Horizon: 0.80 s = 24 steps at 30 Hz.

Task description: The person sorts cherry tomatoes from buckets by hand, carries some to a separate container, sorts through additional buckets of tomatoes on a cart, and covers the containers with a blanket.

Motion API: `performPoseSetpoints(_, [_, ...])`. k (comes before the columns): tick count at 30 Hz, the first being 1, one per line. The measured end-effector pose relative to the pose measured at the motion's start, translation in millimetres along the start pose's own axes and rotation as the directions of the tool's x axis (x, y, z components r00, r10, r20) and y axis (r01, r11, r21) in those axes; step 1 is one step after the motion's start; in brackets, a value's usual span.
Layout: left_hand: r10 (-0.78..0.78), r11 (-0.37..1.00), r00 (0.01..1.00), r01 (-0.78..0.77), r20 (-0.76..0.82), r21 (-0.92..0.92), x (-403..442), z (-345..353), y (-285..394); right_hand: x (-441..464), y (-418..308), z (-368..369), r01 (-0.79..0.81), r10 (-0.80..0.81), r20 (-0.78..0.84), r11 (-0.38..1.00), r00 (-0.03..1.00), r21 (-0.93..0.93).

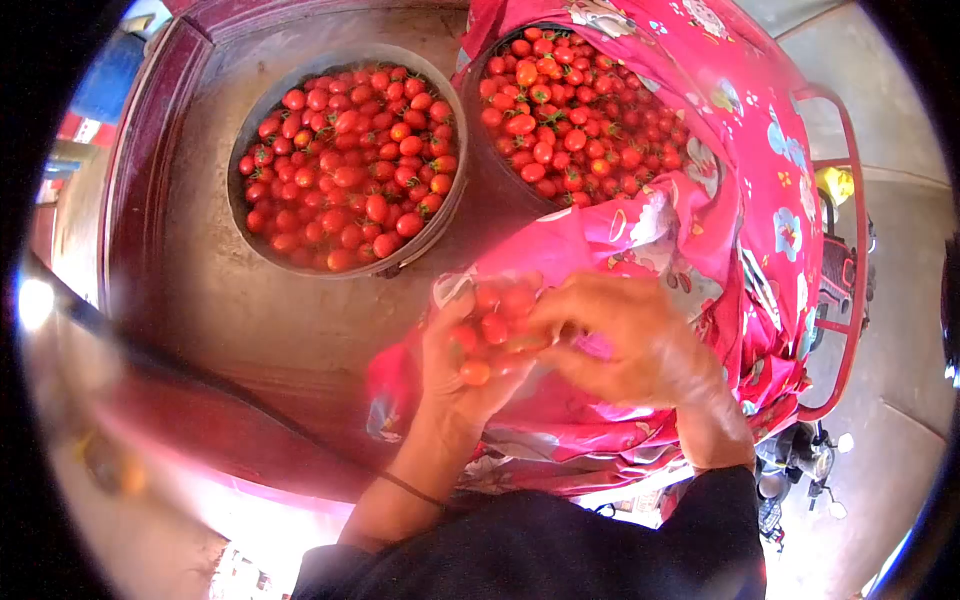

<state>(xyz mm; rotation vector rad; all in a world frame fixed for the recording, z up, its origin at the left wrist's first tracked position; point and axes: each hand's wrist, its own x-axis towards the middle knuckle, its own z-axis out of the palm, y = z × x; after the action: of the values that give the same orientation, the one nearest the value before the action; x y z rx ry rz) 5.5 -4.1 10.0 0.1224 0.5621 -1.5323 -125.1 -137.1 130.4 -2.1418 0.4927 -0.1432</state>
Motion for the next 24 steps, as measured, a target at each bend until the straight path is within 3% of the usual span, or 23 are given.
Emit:
performPoseSetpoints(1, [0.012, 1.000, 0.999, -0.013, 0.037, 0.027, 2.3, -4.9, 0.5, -1.7, -1.4, 9.2, 0.112, -0.115, -0.019, 0.988, 0.993, -0.109])
performPoseSetpoints(3, [0.012, 0.998, 0.997, -0.017, 0.082, 0.053, 4.9, -5.8, -0.8, -2.0, -6.2, 19.9, 0.114, -0.128, -0.054, 0.973, 0.990, -0.202])
performPoseSetpoints(5, [0.042, 0.998, 0.998, -0.040, -0.056, 0.043, 2.7, -5.0, -3.2, -2.8, -1.3, 24.9, 0.109, -0.141, -0.089, 0.948, 0.986, -0.298])
performPoseSetpoints(8, [0.004, 1.000, 1.000, -0.004, -0.008, 0.028, 3.6, -10.4, -3.0, -4.4, 9.1, 27.7, 0.212, -0.252, -0.055, 0.896, 0.966, -0.390])
performPoseSetpoints(11, [-0.052, 0.997, 0.997, 0.055, 0.062, -0.046, 2.9, -11.2, -1.8, -8.1, 9.7, 20.4, 0.177, -0.211, -0.065, 0.921, 0.975, -0.346])
performPoseSetpoints(13, [-0.081, 0.991, 0.994, 0.088, 0.075, -0.097, 5.2, -11.9, -2.0, -11.5, 18.4, 9.9, 0.086, -0.181, -0.209, 0.915, 0.961, -0.394])
performPoseSetpoints(15, [-0.089, 0.994, 0.990, 0.095, 0.113, -0.049, 8.0, -13.4, -2.0, -7.5, 44.2, -7.3, -0.139, 0.001, -0.331, 0.909, 0.944, -0.393])
performPoseSetpoints(17, [-0.092, 0.993, 0.990, 0.099, 0.108, -0.064, 6.3, -9.8, -3.2, 6.0, 78.6, -26.9, -0.170, -0.042, -0.430, 0.881, 0.902, -0.442])
performPoseSetpoints(19, [-0.091, 0.991, 0.991, 0.100, 0.094, -0.094, 3.9, -6.4, -4.4, 14.9, 101.5, -44.4, -0.234, 0.034, -0.453, 0.889, 0.891, -0.394])
performPoseSetpoints(24, [-0.110, 0.991, 0.990, 0.116, 0.091, -0.071, 4.8, -8.6, -3.1, 52.3, 108.7, -36.9, -0.036, -0.215, -0.357, 0.812, 0.909, -0.582])
